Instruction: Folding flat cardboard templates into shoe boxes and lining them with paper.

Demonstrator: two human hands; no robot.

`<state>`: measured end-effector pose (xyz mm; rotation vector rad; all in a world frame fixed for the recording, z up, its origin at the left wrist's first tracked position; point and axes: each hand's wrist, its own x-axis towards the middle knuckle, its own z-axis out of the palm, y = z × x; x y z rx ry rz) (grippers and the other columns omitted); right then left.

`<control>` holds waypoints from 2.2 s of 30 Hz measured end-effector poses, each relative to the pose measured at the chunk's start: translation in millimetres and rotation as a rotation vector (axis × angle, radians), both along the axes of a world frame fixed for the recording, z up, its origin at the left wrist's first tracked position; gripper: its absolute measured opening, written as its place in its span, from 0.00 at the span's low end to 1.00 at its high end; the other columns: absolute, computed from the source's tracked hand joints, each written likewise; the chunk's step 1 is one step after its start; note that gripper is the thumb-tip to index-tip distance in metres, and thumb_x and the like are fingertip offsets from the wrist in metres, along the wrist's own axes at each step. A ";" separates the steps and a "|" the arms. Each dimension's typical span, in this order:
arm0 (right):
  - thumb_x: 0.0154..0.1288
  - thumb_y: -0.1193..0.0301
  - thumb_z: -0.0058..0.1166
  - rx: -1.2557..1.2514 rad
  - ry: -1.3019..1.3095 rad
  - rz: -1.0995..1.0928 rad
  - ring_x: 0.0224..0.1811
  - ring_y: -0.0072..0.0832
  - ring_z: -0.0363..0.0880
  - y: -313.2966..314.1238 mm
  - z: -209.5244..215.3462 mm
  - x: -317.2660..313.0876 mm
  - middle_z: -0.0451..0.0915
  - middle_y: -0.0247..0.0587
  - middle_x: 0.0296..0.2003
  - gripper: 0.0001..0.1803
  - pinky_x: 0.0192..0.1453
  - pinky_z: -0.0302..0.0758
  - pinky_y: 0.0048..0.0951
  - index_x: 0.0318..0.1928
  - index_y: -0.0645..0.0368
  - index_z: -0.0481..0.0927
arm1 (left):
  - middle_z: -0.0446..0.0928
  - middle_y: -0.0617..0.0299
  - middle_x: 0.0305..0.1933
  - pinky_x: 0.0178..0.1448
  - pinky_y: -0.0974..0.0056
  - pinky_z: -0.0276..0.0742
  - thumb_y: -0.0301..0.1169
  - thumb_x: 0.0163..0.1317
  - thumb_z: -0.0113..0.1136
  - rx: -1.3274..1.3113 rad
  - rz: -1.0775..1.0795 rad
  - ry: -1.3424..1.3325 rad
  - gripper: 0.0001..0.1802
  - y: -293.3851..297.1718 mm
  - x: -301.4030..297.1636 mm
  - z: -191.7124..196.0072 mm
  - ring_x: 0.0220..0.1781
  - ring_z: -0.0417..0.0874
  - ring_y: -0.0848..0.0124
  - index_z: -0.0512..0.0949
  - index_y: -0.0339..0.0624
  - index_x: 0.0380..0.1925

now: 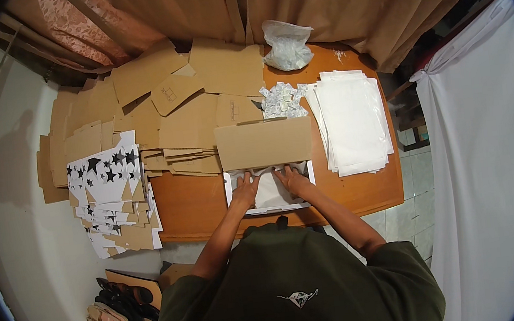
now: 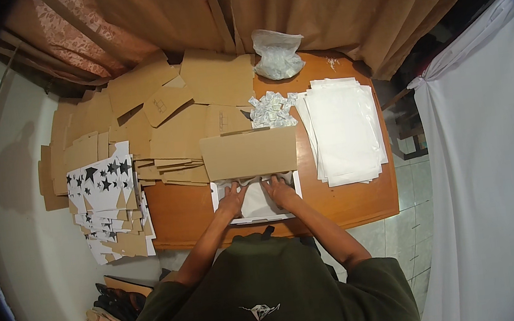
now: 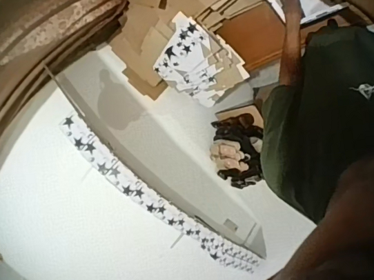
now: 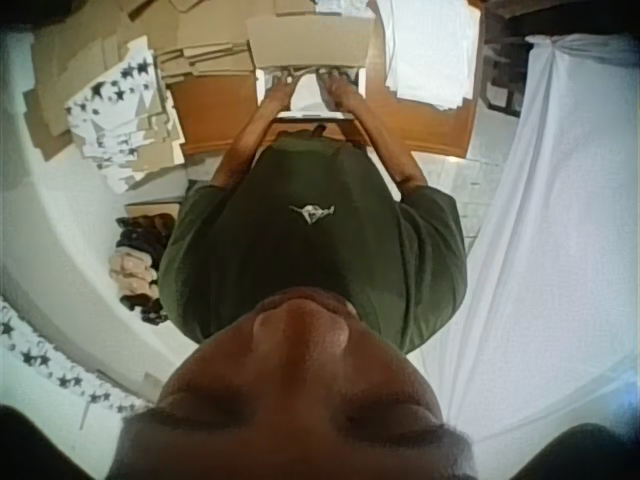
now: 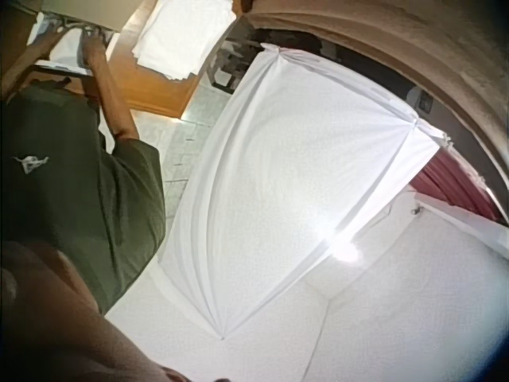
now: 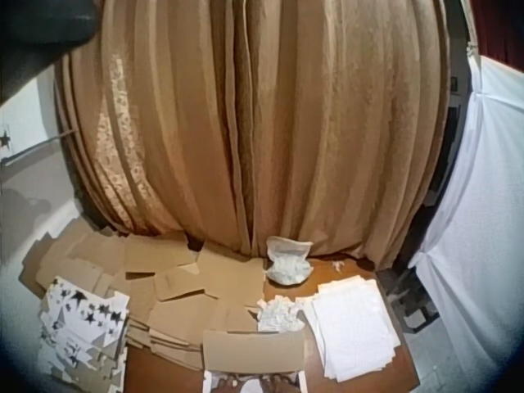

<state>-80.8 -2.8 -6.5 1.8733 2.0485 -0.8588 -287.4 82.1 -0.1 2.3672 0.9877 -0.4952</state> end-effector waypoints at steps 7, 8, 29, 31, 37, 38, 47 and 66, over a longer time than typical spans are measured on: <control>0.65 0.72 0.55 0.146 -0.172 0.017 0.60 0.57 0.76 -12.4 -19.7 -13.0 0.60 0.65 0.69 0.43 0.54 0.85 0.43 0.80 0.49 0.55 | 0.60 0.44 0.70 0.59 0.49 0.84 0.18 0.48 0.71 0.040 -0.006 0.044 0.46 -7.3 -3.2 3.1 0.63 0.71 0.37 0.65 0.49 0.70; 0.65 0.72 0.55 0.147 -0.173 0.019 0.60 0.57 0.76 -13.2 -21.2 -12.7 0.60 0.65 0.69 0.43 0.54 0.85 0.43 0.80 0.49 0.55 | 0.60 0.44 0.70 0.59 0.49 0.84 0.18 0.48 0.71 0.041 -0.004 0.043 0.46 -6.9 -3.0 4.7 0.63 0.71 0.37 0.65 0.49 0.70; 0.72 0.70 0.46 0.058 -0.152 -0.078 0.43 0.52 0.87 -13.2 -5.8 -20.9 0.70 0.62 0.59 0.35 0.44 0.86 0.44 0.78 0.46 0.58 | 0.55 0.40 0.75 0.65 0.44 0.81 0.15 0.57 0.60 0.083 0.002 -0.001 0.43 -10.8 -13.3 -20.3 0.73 0.60 0.30 0.63 0.53 0.72; 0.72 0.70 0.47 0.065 -0.230 -0.043 0.41 0.49 0.88 -19.0 -5.8 -22.3 0.71 0.59 0.56 0.33 0.40 0.86 0.43 0.76 0.47 0.61 | 0.56 0.41 0.73 0.64 0.45 0.81 0.14 0.57 0.60 0.143 -0.014 -0.007 0.44 -14.8 -11.1 -20.8 0.72 0.60 0.30 0.61 0.55 0.74; 0.71 0.70 0.49 0.116 -0.239 -0.062 0.40 0.48 0.88 -19.7 -10.7 -18.0 0.70 0.58 0.56 0.33 0.38 0.86 0.41 0.75 0.48 0.60 | 0.57 0.39 0.73 0.64 0.44 0.80 0.14 0.56 0.59 0.132 -0.043 0.016 0.48 -12.8 -5.7 -18.6 0.72 0.61 0.31 0.57 0.55 0.77; 0.71 0.70 0.49 0.122 -0.239 -0.058 0.40 0.48 0.88 -18.8 -10.0 -19.8 0.70 0.58 0.56 0.33 0.38 0.86 0.41 0.75 0.48 0.60 | 0.57 0.39 0.73 0.64 0.44 0.80 0.14 0.56 0.59 0.137 -0.037 0.015 0.48 -12.2 -9.0 -22.5 0.72 0.61 0.31 0.57 0.55 0.77; 0.68 0.65 0.58 -0.180 0.128 -0.094 0.56 0.54 0.82 5.5 43.6 1.6 0.79 0.60 0.57 0.33 0.61 0.78 0.46 0.72 0.55 0.67 | 0.74 0.38 0.63 0.67 0.48 0.75 0.37 0.66 0.64 -0.274 -0.172 -0.013 0.31 16.4 -2.3 24.1 0.64 0.78 0.45 0.69 0.44 0.68; 0.66 0.69 0.62 0.445 0.441 -0.522 0.52 0.51 0.84 149.2 99.7 166.6 0.85 0.58 0.48 0.21 0.58 0.79 0.45 0.57 0.64 0.79 | 0.85 0.48 0.44 0.51 0.56 0.82 0.33 0.64 0.68 -0.122 0.033 -0.659 0.17 212.1 191.3 105.2 0.46 0.87 0.59 0.82 0.34 0.49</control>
